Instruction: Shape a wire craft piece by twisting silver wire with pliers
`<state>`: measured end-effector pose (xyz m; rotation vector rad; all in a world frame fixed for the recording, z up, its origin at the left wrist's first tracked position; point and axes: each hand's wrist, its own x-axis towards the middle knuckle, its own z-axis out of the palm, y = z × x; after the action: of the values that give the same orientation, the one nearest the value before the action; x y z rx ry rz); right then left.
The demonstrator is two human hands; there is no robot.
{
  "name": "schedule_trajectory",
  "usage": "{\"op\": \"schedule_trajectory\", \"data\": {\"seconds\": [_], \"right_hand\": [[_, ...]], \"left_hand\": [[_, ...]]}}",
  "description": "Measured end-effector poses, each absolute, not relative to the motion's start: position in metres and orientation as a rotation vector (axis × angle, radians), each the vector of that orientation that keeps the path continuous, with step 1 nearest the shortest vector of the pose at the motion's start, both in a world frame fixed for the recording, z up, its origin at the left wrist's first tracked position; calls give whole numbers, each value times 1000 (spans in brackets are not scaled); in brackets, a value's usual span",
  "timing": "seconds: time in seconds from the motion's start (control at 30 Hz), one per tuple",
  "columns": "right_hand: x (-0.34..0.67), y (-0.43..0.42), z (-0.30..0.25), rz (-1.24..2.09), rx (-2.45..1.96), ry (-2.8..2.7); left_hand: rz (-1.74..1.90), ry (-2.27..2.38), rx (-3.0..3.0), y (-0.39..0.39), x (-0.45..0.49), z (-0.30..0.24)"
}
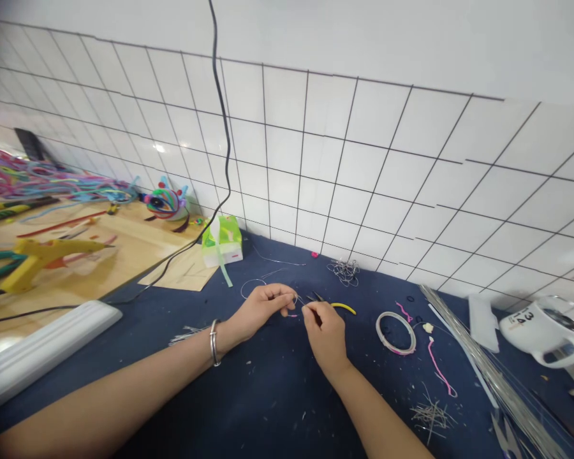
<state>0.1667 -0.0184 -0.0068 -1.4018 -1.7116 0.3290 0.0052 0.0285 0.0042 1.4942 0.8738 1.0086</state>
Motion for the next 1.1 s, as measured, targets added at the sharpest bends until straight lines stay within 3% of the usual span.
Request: {"op": "schedule_trajectory", "data": {"seconds": [0.33,0.83,1.1], "right_hand": [[175,-13,-11,295,-1395,-1682],[183,-9,-1,-22,-1320,-1936],[201,-4,4,-363,-1261,-2148]], "left_hand": [[873,792,1350,35,5,-15],[757,805,1489,33,4,-10],[733,799,1410,35,1,-8]]}}
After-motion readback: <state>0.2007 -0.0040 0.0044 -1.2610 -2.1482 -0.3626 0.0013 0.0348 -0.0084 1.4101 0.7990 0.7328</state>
